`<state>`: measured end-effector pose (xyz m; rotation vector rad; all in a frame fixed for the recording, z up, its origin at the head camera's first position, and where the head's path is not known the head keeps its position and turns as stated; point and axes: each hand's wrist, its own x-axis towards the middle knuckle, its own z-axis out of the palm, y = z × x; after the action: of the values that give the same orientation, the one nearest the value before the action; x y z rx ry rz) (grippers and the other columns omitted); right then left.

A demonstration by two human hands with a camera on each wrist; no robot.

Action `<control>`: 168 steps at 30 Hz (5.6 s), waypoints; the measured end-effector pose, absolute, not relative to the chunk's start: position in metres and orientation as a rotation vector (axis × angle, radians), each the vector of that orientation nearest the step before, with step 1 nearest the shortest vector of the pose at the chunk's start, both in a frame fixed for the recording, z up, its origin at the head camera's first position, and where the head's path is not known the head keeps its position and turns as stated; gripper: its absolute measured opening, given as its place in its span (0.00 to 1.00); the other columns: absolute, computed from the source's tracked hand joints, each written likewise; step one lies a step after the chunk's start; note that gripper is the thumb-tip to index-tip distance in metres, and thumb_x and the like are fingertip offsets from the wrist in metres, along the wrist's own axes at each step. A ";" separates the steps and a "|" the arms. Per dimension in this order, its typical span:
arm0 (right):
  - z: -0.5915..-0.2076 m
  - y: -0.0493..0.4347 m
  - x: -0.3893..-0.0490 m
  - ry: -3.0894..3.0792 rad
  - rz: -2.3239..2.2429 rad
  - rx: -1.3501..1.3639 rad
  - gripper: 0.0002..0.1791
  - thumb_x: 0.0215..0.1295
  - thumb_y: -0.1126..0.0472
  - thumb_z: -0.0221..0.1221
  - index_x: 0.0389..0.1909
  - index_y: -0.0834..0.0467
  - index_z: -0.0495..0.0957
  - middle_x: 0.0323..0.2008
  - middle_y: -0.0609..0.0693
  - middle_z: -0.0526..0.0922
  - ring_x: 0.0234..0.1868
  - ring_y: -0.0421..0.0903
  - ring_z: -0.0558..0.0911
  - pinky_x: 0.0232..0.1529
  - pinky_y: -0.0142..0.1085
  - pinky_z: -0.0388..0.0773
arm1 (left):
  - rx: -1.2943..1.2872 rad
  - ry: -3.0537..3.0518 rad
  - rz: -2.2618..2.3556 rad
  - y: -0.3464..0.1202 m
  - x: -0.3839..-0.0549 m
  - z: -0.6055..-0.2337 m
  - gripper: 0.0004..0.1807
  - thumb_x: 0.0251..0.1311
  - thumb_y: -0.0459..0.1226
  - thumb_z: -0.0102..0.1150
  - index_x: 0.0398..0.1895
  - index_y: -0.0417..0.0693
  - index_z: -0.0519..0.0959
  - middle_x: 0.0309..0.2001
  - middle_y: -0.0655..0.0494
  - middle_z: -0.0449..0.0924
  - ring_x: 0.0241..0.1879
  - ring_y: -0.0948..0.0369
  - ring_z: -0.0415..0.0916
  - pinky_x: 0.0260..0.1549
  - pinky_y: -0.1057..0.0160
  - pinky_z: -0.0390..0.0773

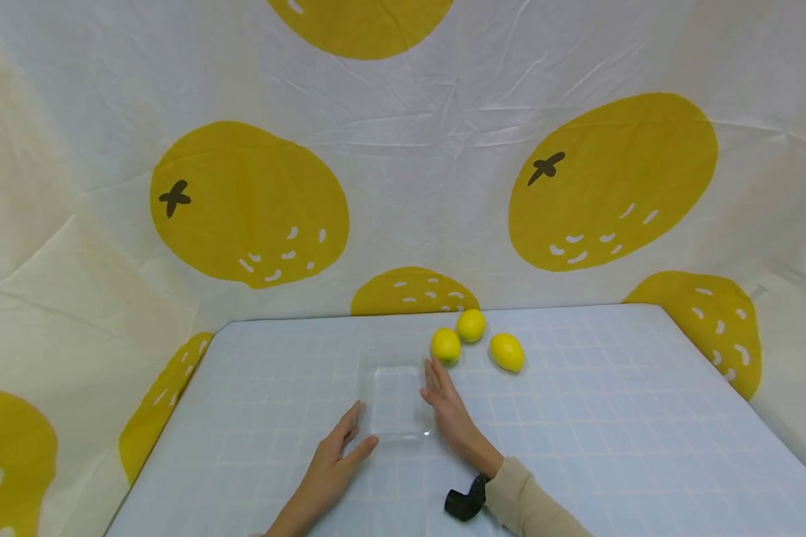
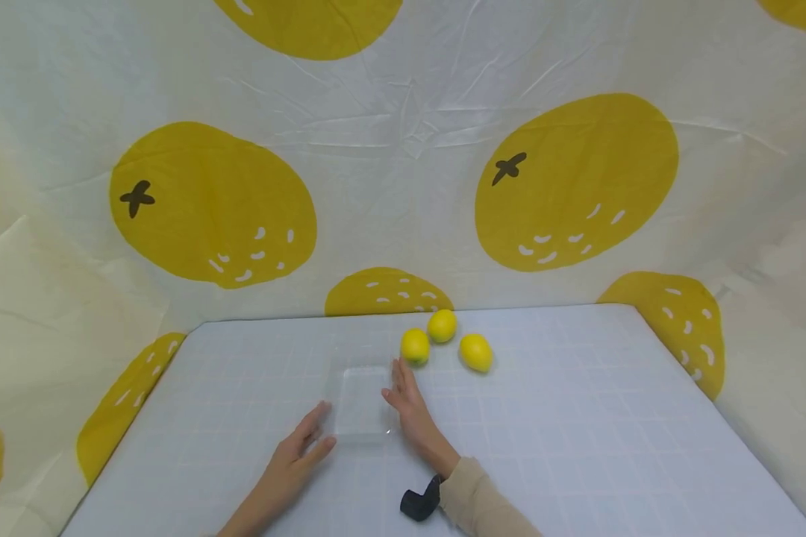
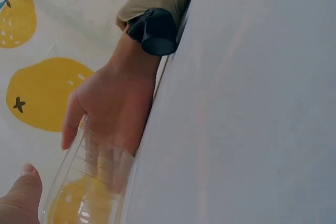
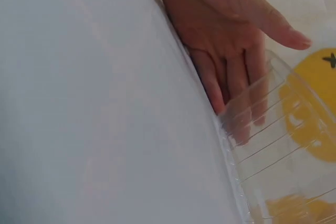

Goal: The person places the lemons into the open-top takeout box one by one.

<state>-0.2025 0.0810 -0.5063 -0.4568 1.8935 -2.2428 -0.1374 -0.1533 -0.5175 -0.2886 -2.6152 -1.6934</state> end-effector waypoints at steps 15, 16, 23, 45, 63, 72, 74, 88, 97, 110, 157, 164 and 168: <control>-0.495 0.112 -0.197 2.199 -2.277 -0.277 0.24 0.79 0.60 0.45 0.67 0.71 0.61 0.59 0.71 0.73 0.54 0.64 0.79 0.56 0.46 0.79 | -0.537 -2.720 -1.243 -0.171 -0.149 -0.486 0.52 0.63 0.53 0.62 0.80 0.48 0.43 0.79 0.47 0.43 0.77 0.46 0.41 0.71 0.38 0.48; -0.494 0.114 -0.199 2.232 -2.296 -0.261 0.22 0.78 0.60 0.46 0.65 0.71 0.64 0.56 0.70 0.75 0.51 0.62 0.81 0.53 0.44 0.81 | -0.566 -2.713 -1.173 -0.171 -0.151 -0.485 0.52 0.62 0.54 0.62 0.80 0.49 0.43 0.79 0.47 0.43 0.77 0.45 0.40 0.70 0.37 0.48; -0.481 0.120 -0.217 2.355 -2.505 -0.123 0.13 0.75 0.66 0.50 0.51 0.69 0.76 0.47 0.67 0.81 0.43 0.59 0.80 0.41 0.33 0.81 | -0.730 -2.669 -0.715 -0.167 -0.165 -0.480 0.55 0.57 0.65 0.60 0.79 0.48 0.51 0.79 0.48 0.42 0.78 0.46 0.39 0.69 0.36 0.52; -0.503 0.111 -0.252 2.734 -2.221 -0.681 0.26 0.61 0.80 0.56 0.62 0.68 0.74 0.68 0.64 0.68 0.71 0.61 0.62 0.73 0.44 0.56 | -0.945 -2.316 -0.550 -0.174 -0.201 -0.520 0.51 0.64 0.71 0.33 0.73 0.38 0.63 0.73 0.39 0.59 0.72 0.40 0.54 0.67 0.39 0.56; -0.518 0.113 -0.254 2.990 -1.741 -0.756 0.34 0.60 0.67 0.59 0.70 0.64 0.65 0.70 0.61 0.60 0.68 0.62 0.56 0.66 0.59 0.56 | -0.931 -2.356 -0.558 -0.173 -0.199 -0.520 0.52 0.64 0.71 0.33 0.73 0.37 0.62 0.74 0.39 0.57 0.73 0.39 0.53 0.73 0.47 0.49; -0.514 0.113 -0.251 2.945 -1.770 -0.668 0.32 0.64 0.67 0.59 0.69 0.62 0.65 0.69 0.64 0.59 0.68 0.61 0.58 0.68 0.58 0.58 | -0.937 -2.342 -0.544 -0.172 -0.199 -0.519 0.52 0.64 0.71 0.32 0.73 0.37 0.63 0.74 0.39 0.58 0.72 0.39 0.55 0.63 0.36 0.61; -0.513 0.113 -0.250 2.939 -1.770 -0.644 0.31 0.64 0.65 0.59 0.69 0.62 0.65 0.70 0.66 0.59 0.69 0.62 0.58 0.68 0.60 0.58 | -0.941 -2.339 -0.542 -0.172 -0.200 -0.520 0.51 0.64 0.71 0.32 0.73 0.37 0.63 0.74 0.38 0.58 0.72 0.39 0.55 0.63 0.36 0.61; -0.510 0.112 -0.249 3.028 -1.703 -0.507 0.28 0.58 0.66 0.67 0.59 0.66 0.71 0.70 0.66 0.64 0.68 0.62 0.66 0.69 0.57 0.60 | -0.930 -2.353 -0.566 -0.171 -0.198 -0.518 0.51 0.65 0.70 0.33 0.73 0.38 0.62 0.74 0.38 0.57 0.73 0.40 0.54 0.68 0.43 0.56; -0.511 0.112 -0.249 3.080 -1.663 -0.520 0.26 0.55 0.66 0.69 0.54 0.65 0.72 0.67 0.65 0.68 0.68 0.61 0.67 0.69 0.56 0.62 | -0.939 -2.361 -0.578 -0.171 -0.198 -0.519 0.51 0.66 0.70 0.32 0.74 0.37 0.61 0.75 0.40 0.55 0.73 0.40 0.53 0.65 0.37 0.59; -0.512 0.113 -0.250 3.069 -1.678 -0.531 0.26 0.51 0.65 0.70 0.50 0.61 0.71 0.65 0.63 0.70 0.65 0.60 0.71 0.67 0.56 0.66 | -0.942 -2.362 -0.600 -0.171 -0.197 -0.519 0.51 0.65 0.70 0.33 0.75 0.38 0.60 0.75 0.39 0.55 0.74 0.41 0.51 0.68 0.43 0.53; -0.472 0.105 -0.233 2.892 -2.285 -0.287 0.35 0.51 0.66 0.74 0.60 0.69 0.72 0.55 0.63 0.77 0.46 0.58 0.76 0.50 0.53 0.80 | -0.963 -2.353 -0.655 -0.170 -0.197 -0.519 0.51 0.65 0.69 0.38 0.74 0.36 0.60 0.76 0.41 0.53 0.74 0.41 0.51 0.66 0.39 0.57; -0.449 0.098 -0.233 2.753 -2.308 -0.254 0.35 0.55 0.62 0.72 0.63 0.63 0.70 0.60 0.59 0.73 0.50 0.57 0.76 0.54 0.36 0.79 | -0.962 -2.361 -0.652 -0.170 -0.197 -0.518 0.51 0.65 0.68 0.39 0.74 0.34 0.60 0.75 0.38 0.55 0.74 0.42 0.51 0.70 0.46 0.53; -0.443 0.088 -0.237 2.659 -2.330 -0.213 0.35 0.55 0.57 0.73 0.63 0.58 0.70 0.62 0.55 0.72 0.50 0.54 0.75 0.55 0.34 0.78 | -0.954 -2.361 -0.641 -0.170 -0.196 -0.518 0.51 0.65 0.69 0.38 0.74 0.36 0.59 0.75 0.40 0.55 0.74 0.41 0.52 0.66 0.41 0.57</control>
<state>-0.2365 0.0881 -0.4434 -0.2125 2.6589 -2.3295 -0.1961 -0.1695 -0.5178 -0.9537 -2.3611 -0.6410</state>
